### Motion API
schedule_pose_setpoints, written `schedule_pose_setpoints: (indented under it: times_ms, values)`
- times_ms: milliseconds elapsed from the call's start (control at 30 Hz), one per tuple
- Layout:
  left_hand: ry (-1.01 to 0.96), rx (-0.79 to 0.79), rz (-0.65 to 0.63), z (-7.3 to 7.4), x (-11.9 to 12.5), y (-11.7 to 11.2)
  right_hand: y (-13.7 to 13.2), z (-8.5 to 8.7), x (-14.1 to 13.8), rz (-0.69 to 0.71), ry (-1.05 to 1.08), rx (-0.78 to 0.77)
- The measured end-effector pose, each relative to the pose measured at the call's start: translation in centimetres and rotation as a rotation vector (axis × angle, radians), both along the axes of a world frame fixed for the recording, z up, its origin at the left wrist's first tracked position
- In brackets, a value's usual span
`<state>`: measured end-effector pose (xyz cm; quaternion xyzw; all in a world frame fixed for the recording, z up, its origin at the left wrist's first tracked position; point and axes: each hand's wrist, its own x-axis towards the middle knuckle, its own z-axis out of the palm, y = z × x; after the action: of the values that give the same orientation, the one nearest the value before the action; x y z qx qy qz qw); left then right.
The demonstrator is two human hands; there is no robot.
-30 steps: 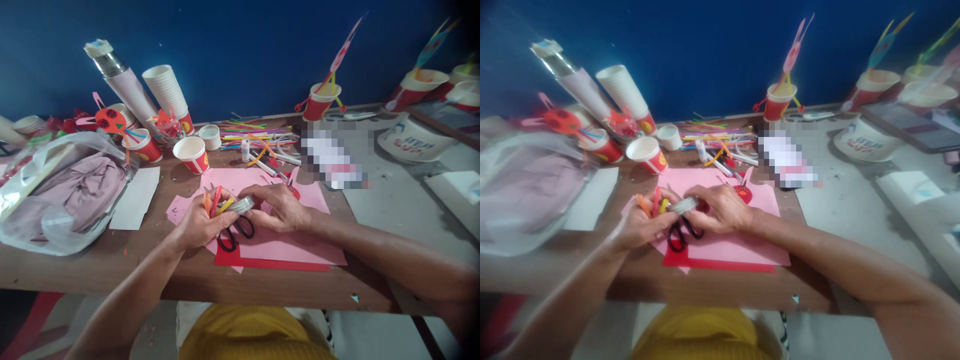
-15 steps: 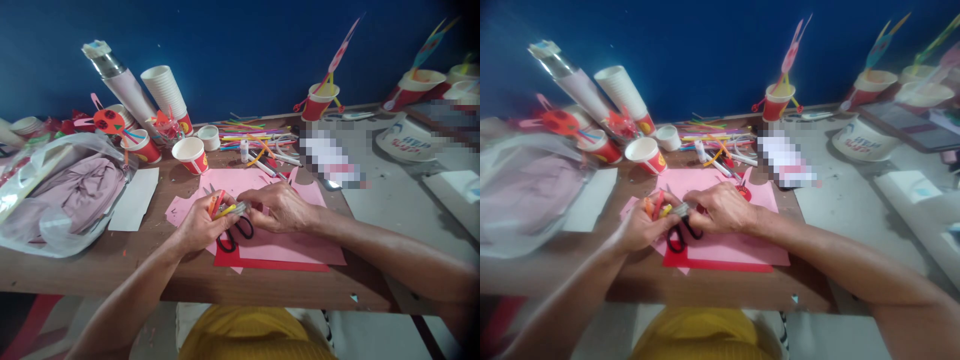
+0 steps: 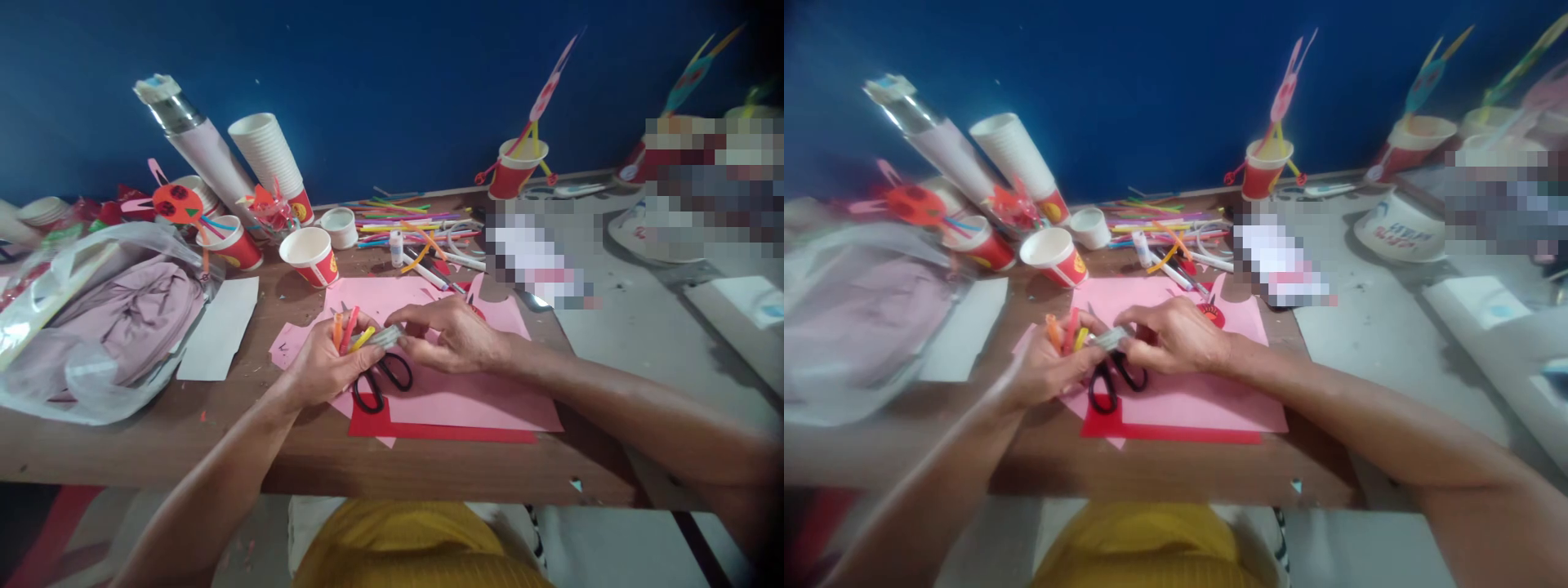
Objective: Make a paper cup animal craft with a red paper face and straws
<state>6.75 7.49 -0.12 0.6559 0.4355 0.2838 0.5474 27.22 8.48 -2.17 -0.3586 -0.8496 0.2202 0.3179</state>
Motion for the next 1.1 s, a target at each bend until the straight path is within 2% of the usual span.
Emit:
schedule_pose_setpoints:
  times_ms: [200, 433, 667, 967, 1100]
  values:
    - [-0.021, -0.017, -0.020, -0.3, 0.1, 0.1, -0.4, 0.5, -0.3, -0.038, -0.063, -0.031]
    - [-0.066, -0.049, -0.048, -0.4, -0.1, 0.0, 0.0, -0.3, -0.1, -0.055, -0.049, 0.080]
    - [-0.171, -0.191, -0.107, -0.4, -1.0, 0.6, 0.1, -0.4, 0.0, 0.048, 0.149, -0.150]
    - [-0.345, -0.324, -0.117, -0.5, -1.2, 1.0, 0.4, -0.3, 0.3, 0.151, 0.274, -0.301]
    - [-0.404, -0.349, -0.115, -0.7, -1.2, 1.3, 0.3, 0.0, 0.1, 0.149, 0.279, -0.379]
